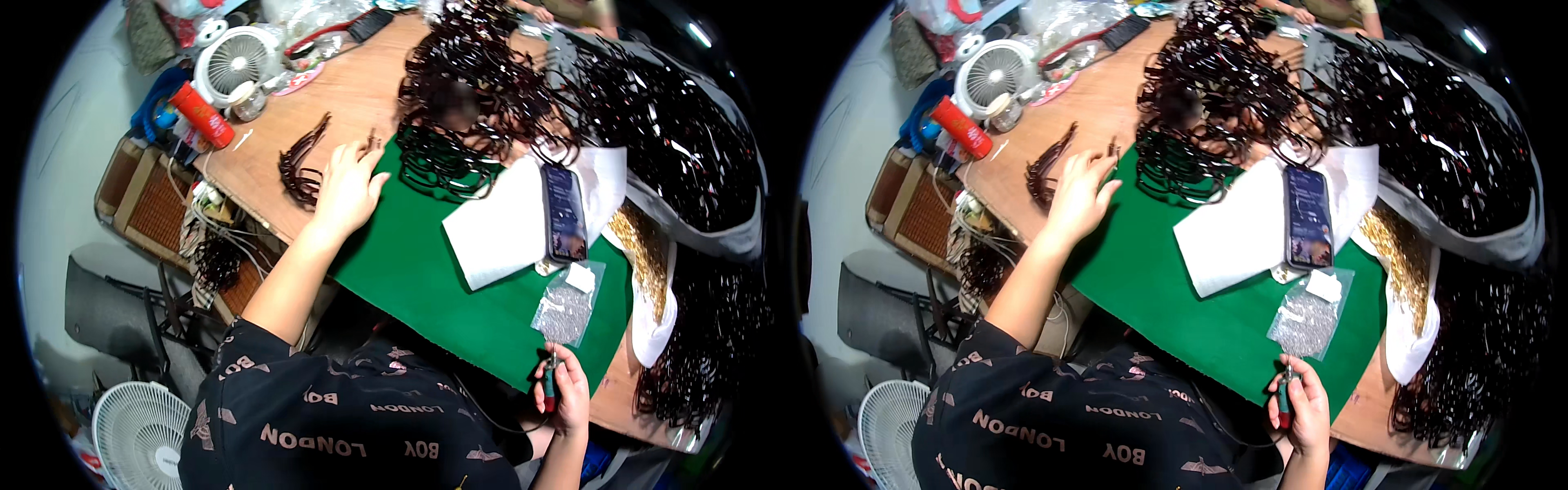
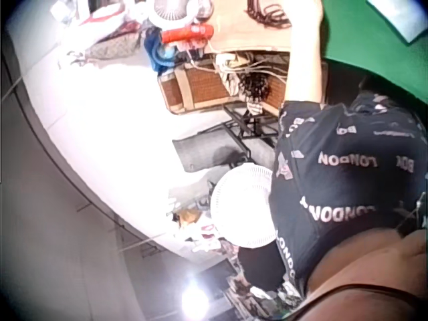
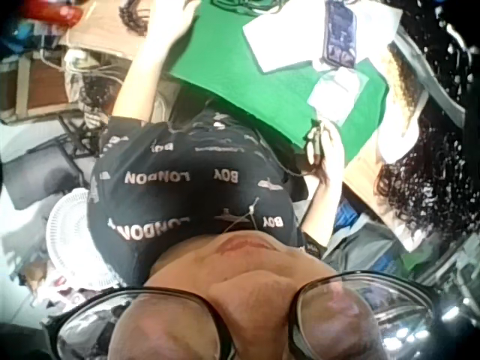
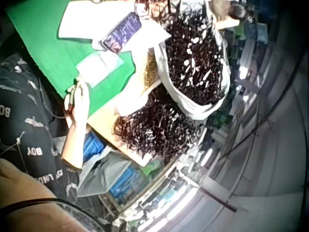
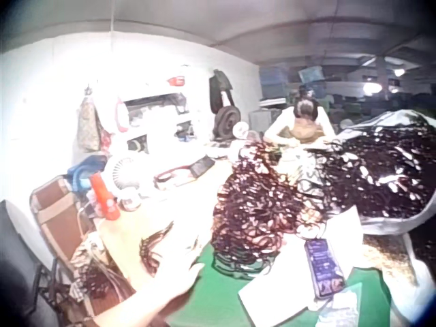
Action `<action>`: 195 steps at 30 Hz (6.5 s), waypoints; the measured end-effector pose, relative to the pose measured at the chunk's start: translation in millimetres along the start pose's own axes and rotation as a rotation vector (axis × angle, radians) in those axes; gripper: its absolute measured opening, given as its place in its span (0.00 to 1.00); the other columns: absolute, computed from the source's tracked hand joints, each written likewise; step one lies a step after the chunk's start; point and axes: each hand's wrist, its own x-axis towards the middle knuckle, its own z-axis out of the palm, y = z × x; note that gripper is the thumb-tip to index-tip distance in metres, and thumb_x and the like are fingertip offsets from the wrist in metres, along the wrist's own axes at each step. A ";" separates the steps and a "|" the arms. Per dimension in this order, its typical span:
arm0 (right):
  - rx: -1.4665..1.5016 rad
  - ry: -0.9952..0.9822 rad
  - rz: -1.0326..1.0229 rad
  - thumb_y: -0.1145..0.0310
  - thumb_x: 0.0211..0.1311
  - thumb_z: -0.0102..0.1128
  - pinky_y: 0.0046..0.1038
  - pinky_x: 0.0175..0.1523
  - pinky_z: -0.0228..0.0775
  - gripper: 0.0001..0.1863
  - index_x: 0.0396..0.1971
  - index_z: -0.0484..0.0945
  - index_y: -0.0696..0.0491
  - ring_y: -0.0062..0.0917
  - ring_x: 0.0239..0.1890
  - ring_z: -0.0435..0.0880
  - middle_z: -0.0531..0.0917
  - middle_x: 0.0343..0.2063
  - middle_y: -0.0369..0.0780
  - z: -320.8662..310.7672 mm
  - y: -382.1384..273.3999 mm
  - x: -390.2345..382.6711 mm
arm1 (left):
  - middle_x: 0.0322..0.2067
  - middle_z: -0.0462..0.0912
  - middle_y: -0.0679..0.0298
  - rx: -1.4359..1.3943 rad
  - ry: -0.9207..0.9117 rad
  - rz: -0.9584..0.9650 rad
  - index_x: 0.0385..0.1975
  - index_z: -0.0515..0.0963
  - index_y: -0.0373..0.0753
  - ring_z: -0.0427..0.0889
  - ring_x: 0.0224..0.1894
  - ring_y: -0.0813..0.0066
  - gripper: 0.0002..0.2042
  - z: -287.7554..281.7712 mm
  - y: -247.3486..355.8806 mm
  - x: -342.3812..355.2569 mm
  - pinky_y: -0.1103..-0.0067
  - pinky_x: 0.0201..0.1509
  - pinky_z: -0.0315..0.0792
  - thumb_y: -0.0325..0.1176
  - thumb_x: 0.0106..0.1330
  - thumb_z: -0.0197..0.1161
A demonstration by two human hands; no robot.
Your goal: The person repeatedly picks up eyeglasses from a pile, uses a screwdriver to tighten screws on the frames, and places them back on the table. The process is repeated for multiple pairs of glasses.
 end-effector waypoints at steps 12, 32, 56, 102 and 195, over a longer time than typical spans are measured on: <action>-1.226 0.317 -0.267 0.72 0.53 0.55 0.29 0.38 0.69 0.17 0.46 0.71 0.53 0.39 0.32 0.77 0.76 0.32 0.47 13.4 -23.1 -22.0 | 0.44 0.70 0.59 -0.649 -0.198 -0.031 0.26 0.65 0.33 0.69 0.39 0.77 0.08 -52.0 17.6 -0.4 0.85 0.45 0.62 0.15 0.49 0.41; -1.580 0.164 -0.082 0.68 0.56 0.52 0.33 0.31 0.71 0.18 0.49 0.70 0.47 0.37 0.25 0.77 0.72 0.25 0.45 27.8 -31.4 -12.8 | 0.09 0.68 0.73 -1.590 -0.204 0.132 0.60 0.35 0.24 0.61 0.12 0.86 0.37 -98.2 73.3 -12.3 0.88 0.15 0.54 0.37 0.63 0.51; -1.657 0.210 -0.067 0.68 0.55 0.54 0.34 0.31 0.71 0.21 0.51 0.66 0.48 0.38 0.28 0.78 0.73 0.28 0.45 30.2 -20.6 -14.1 | 0.11 0.64 0.70 -2.802 -1.122 -0.410 0.51 0.64 0.30 0.62 0.14 0.81 0.18 -18.3 149.9 -68.4 0.83 0.21 0.54 0.35 0.67 0.44; -0.175 -0.228 0.364 0.66 0.60 0.52 0.18 0.21 0.64 0.16 0.47 0.66 0.50 0.19 0.21 0.76 0.77 0.28 0.36 42.9 -21.4 1.7 | 0.27 0.69 0.66 -2.602 -1.402 -0.892 0.41 0.71 0.31 0.57 0.18 0.84 0.14 -1.6 170.0 -98.1 0.85 0.20 0.54 0.36 0.64 0.52; -1.546 0.212 -0.142 0.74 0.51 0.55 0.32 0.25 0.70 0.20 0.47 0.73 0.48 0.36 0.21 0.77 0.71 0.22 0.45 21.4 -25.4 -14.3 | 0.13 0.66 0.70 -2.813 -1.194 -0.711 0.39 0.71 0.34 0.57 0.18 0.81 0.13 20.6 171.4 -92.0 0.83 0.25 0.54 0.37 0.63 0.51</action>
